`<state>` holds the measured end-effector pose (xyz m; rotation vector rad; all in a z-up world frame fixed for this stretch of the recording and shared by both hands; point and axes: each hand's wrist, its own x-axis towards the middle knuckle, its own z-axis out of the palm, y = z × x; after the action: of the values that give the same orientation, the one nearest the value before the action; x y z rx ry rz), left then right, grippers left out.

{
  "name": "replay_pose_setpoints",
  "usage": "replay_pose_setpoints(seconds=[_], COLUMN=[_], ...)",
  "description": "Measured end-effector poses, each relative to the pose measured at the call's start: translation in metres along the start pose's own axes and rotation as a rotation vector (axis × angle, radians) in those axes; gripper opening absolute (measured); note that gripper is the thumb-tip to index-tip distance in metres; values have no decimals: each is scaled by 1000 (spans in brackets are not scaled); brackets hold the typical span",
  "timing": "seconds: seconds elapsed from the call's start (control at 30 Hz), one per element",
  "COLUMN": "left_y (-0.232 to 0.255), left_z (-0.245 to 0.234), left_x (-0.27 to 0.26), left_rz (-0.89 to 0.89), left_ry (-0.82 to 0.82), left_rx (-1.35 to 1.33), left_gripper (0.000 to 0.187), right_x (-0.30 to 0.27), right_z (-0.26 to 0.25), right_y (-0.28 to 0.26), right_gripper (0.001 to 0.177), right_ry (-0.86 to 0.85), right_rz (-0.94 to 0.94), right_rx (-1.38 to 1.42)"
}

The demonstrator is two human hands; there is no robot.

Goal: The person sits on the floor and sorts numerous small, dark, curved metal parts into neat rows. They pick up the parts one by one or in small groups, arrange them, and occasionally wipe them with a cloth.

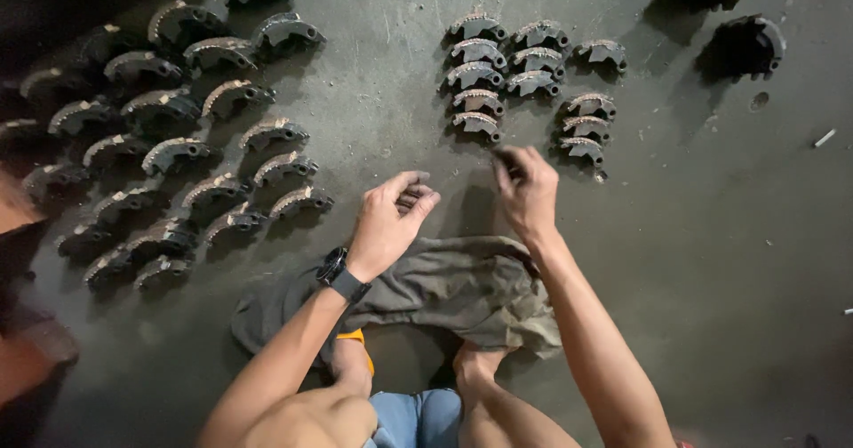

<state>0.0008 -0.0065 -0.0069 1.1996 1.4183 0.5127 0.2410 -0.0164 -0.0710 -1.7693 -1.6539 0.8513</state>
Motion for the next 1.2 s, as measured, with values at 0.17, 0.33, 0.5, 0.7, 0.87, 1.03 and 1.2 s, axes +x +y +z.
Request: replay_pose_setpoints(seconds=[0.17,0.33,0.5,0.7,0.87,1.03,1.2], left_y=[3,2,2,-4,-1,-3,1], left_z=[-3,-5,-3,3,0,1,-3], left_x=[-2,-3,-3,-1,-2,-2,-2], left_rz=[6,10,4,21,13,11,4], left_ry=[-11,-15,-17,-30,-31,-36,-47], left_rx=[1,-5,5,-3,10,-11,-20], left_gripper=[35,33,33,32,32,32,32], right_x=[39,66,68,64,66,70,86], right_z=[1,8,14,7,14,8,9], right_y=[8,-3,7,0,2,-7,8], right_gripper=[25,29,32,26,23,25,26], right_ry=[174,141,117,76,92,29,109], right_rz=[-78,-110,-101,-13,-9,-55,-66], right_rx=[-63,-146,-229,-74,-70,-61,-72])
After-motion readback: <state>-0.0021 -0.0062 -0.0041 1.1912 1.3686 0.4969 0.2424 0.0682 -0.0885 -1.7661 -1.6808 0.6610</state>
